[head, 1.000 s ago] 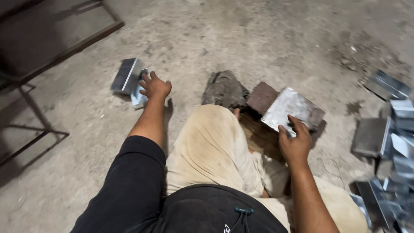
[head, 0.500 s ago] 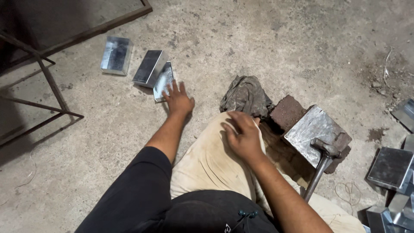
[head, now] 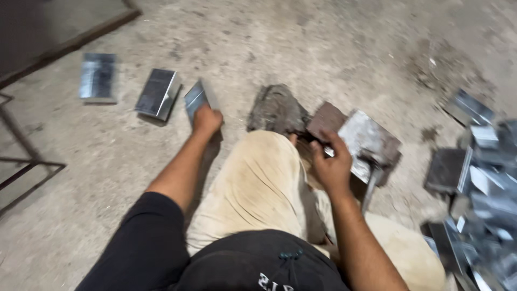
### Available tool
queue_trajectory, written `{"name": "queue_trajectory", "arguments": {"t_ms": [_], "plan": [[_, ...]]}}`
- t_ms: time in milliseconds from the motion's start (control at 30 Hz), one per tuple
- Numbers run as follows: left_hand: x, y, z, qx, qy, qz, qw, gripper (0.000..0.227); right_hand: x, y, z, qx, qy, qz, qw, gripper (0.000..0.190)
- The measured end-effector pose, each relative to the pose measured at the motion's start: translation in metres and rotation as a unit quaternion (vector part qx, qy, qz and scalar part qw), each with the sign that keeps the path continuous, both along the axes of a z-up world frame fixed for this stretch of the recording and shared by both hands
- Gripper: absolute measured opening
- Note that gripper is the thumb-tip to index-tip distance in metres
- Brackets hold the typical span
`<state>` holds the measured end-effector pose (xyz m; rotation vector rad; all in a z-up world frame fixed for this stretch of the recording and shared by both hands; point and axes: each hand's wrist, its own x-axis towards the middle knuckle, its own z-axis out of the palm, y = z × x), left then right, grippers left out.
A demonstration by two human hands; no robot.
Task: The person sits on the floor and repeatedly hammers small rectangular metal pieces placed on a brick. They pick up a piece, position it, strike it with a hammer, and then place it aside. The process is repeated for multiple metal pieces.
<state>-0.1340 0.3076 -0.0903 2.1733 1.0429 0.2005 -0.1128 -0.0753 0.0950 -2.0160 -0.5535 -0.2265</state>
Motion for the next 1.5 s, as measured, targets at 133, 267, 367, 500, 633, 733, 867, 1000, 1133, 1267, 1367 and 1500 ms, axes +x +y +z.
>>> {"name": "queue_trajectory", "arguments": {"t_ms": [133,267,367,500,633,733,867,1000,1133,1267,1367,1500], "plan": [[0.041,-0.052,0.086,-0.024,-0.171,-0.188,0.967,0.034,0.021,-0.085,-0.020,-0.023,0.024,-0.152,0.988,0.040],[0.069,-0.121,0.152,0.006,-0.186,-0.325,0.927,0.031,0.010,-0.152,-0.073,-0.184,0.057,-0.267,0.944,0.075],[0.089,-0.172,0.160,0.074,-0.196,-0.407,0.889,0.029,0.003,-0.170,-0.103,-0.104,0.019,-0.205,0.973,0.097],[0.118,-0.227,0.142,0.196,-0.137,-0.525,0.817,0.029,0.003,-0.181,-0.105,-0.108,0.047,-0.201,0.972,0.095],[0.135,-0.243,0.118,0.268,-0.001,-0.602,0.752,0.025,-0.006,-0.197,-0.106,0.104,0.356,-0.159,0.915,0.075],[0.144,-0.250,0.114,0.342,0.056,-0.622,0.703,0.030,-0.015,-0.204,-0.107,0.170,0.369,-0.168,0.898,0.072],[0.140,-0.267,0.123,0.366,-0.077,-0.591,0.715,0.059,-0.023,-0.194,-0.096,0.169,0.357,-0.211,0.894,0.068],[0.159,-0.294,0.124,0.344,-0.114,-0.592,0.720,0.124,-0.030,-0.185,-0.085,0.080,0.285,-0.225,0.928,0.070],[0.166,-0.296,0.126,0.355,-0.029,-0.584,0.729,0.140,-0.026,-0.178,-0.104,0.170,0.352,-0.197,0.899,0.072],[0.145,-0.286,0.135,0.295,-0.024,-0.569,0.767,0.140,-0.014,-0.178,-0.129,0.291,0.411,-0.153,0.850,0.067],[0.137,-0.285,0.140,0.296,-0.071,-0.579,0.756,0.132,-0.016,-0.190,-0.123,0.309,0.430,-0.178,0.829,0.064],[0.131,-0.290,0.149,0.326,-0.088,-0.572,0.747,0.127,-0.027,-0.187,-0.091,0.219,0.379,-0.196,0.878,0.062]]}}
